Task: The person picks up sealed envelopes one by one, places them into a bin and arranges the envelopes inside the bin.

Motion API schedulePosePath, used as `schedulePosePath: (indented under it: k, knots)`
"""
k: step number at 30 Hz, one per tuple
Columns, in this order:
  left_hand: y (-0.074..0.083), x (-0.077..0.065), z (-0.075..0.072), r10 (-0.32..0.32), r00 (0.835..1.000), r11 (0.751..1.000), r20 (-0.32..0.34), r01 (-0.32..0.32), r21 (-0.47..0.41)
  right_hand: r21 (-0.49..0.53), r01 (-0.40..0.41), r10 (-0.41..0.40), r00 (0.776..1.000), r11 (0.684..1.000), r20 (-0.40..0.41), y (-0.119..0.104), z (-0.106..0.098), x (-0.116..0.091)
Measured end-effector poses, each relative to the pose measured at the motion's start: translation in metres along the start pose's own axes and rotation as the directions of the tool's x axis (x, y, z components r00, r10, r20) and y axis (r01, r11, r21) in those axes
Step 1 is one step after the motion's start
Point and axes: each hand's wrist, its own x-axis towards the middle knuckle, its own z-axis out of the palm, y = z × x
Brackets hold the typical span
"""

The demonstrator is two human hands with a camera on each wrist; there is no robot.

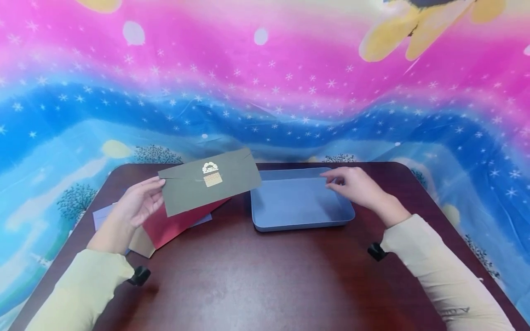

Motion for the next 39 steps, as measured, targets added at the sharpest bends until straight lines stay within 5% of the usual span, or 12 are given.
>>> schedulePosePath:
  k: [6,14,25,30,39]
  knots:
    - [-0.010,0.001,0.012,-0.021,0.999,1.000,0.037,0.021,0.015,0.110,-0.132,0.137,0.990,0.985,-0.045,0.038,-0.002,-0.006]
    - [-0.020,0.003,0.029,-0.054,0.995,0.996,0.087,0.049,0.069,0.205,-0.234,0.226,0.972,0.950,0.064,0.067,0.007,-0.009]
    - [-0.035,0.017,0.058,-0.096,0.989,0.986,0.112,0.079,0.149,0.216,-0.290,0.248,0.947,0.932,0.203,0.077,0.019,-0.014]
    - [-0.044,0.026,0.076,-0.123,0.983,0.968,0.135,0.089,0.234,0.221,-0.301,0.251,0.941,0.928,0.228,0.078,0.022,-0.013]
    - [-0.061,0.041,0.104,-0.144,0.975,0.966,0.170,0.102,0.237,0.196,-0.328,0.276,0.928,0.924,0.252,0.078,0.023,-0.012]
